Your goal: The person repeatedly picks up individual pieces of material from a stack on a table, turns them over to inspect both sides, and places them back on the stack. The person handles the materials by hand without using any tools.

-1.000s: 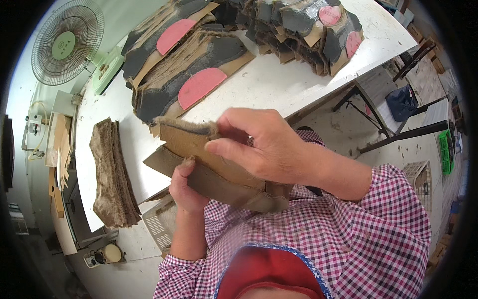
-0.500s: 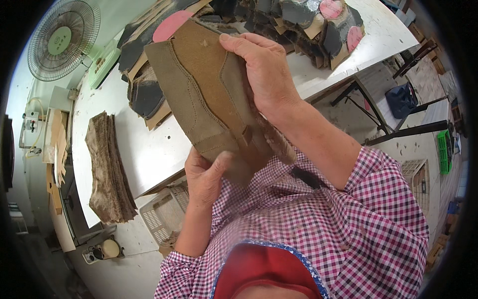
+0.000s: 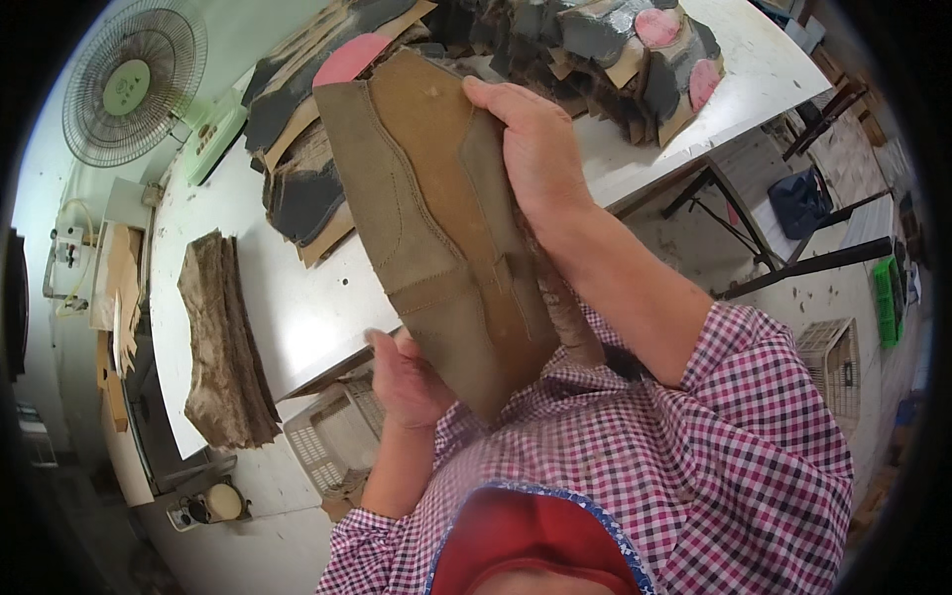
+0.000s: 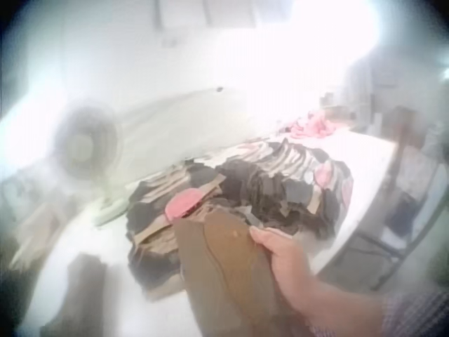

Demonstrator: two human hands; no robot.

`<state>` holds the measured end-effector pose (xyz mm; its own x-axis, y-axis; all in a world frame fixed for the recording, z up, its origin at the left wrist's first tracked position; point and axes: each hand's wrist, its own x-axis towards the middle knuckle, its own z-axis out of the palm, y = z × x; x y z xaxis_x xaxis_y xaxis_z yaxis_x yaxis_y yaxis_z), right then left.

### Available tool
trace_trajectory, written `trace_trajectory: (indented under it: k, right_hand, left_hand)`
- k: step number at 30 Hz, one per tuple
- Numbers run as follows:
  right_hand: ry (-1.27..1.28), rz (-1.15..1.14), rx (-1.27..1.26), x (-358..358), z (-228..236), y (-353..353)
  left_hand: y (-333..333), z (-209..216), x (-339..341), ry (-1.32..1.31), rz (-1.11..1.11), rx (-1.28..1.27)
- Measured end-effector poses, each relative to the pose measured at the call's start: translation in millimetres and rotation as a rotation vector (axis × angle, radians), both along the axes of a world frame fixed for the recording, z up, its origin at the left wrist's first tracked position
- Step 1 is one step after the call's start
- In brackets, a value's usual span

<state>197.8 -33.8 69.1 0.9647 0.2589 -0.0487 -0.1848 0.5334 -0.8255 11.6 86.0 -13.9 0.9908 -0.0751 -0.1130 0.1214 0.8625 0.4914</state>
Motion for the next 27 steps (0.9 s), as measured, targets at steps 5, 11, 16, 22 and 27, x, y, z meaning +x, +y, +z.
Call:
trace_trajectory:
  k: [5,11,16,22,27]
  right_hand:
    - [0.091,-0.020,-0.070,7,-1,14]
    - [0.172,0.344,-0.042,16,-35,-5]
    - [0.211,0.644,-0.138,-66,-25,-43]
    - [0.384,0.606,-0.139,-25,-53,-58]
    - [-0.527,0.222,-0.707,-8,-30,-68]
  left_hand:
    - [-3,-23,-2,-0.139,-0.203,0.381]
    - [4,14,-6,-0.088,-0.076,0.479]
    - [15,30,-8,-0.017,0.096,0.382]
    - [20,39,-10,-0.044,0.205,0.279]
    - [11,52,-14,0.036,0.203,0.307]
